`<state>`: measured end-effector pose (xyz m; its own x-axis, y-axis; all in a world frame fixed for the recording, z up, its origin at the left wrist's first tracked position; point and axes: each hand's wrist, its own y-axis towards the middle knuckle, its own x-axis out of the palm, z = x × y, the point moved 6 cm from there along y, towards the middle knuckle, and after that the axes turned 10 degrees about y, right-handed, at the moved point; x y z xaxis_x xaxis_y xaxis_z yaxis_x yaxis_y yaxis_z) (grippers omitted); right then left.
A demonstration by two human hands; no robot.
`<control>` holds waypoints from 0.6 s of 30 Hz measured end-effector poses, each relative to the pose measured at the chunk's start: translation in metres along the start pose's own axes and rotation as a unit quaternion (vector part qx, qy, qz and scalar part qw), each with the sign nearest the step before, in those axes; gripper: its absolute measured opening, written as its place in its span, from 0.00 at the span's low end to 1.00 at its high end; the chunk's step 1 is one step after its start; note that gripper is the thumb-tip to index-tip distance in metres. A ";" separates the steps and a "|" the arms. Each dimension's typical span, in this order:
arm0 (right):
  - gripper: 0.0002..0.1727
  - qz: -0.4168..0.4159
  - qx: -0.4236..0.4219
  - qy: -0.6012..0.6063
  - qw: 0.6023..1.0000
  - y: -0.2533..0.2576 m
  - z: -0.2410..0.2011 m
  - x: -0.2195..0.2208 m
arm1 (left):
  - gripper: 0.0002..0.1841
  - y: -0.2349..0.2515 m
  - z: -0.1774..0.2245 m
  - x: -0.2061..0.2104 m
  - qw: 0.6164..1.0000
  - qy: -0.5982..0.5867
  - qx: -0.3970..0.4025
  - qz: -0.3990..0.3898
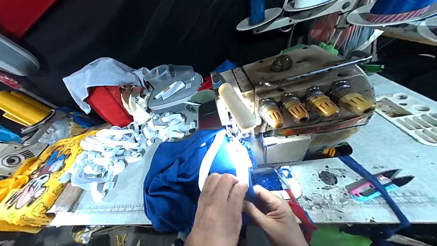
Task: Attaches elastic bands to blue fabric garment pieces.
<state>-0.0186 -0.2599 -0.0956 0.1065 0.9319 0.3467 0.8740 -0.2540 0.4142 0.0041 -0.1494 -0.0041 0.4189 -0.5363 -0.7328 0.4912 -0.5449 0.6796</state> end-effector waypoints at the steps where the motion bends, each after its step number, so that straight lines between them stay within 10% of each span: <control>1: 0.06 -0.009 0.005 0.004 1.000 -0.002 0.001 0.001 | 0.07 -0.002 -0.005 0.002 1.000 -0.003 -0.004 0.007; 18: 0.08 -0.004 0.043 -0.087 0.995 -0.011 -0.010 0.005 | 0.07 -0.020 0.021 -0.014 1.000 0.004 0.013 0.014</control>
<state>-0.0324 -0.2552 -0.0903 0.1721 0.9666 0.1900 0.9118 -0.2293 0.3407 -0.0277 -0.1446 -0.0068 0.4380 -0.5461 -0.7141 0.4589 -0.5472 0.6999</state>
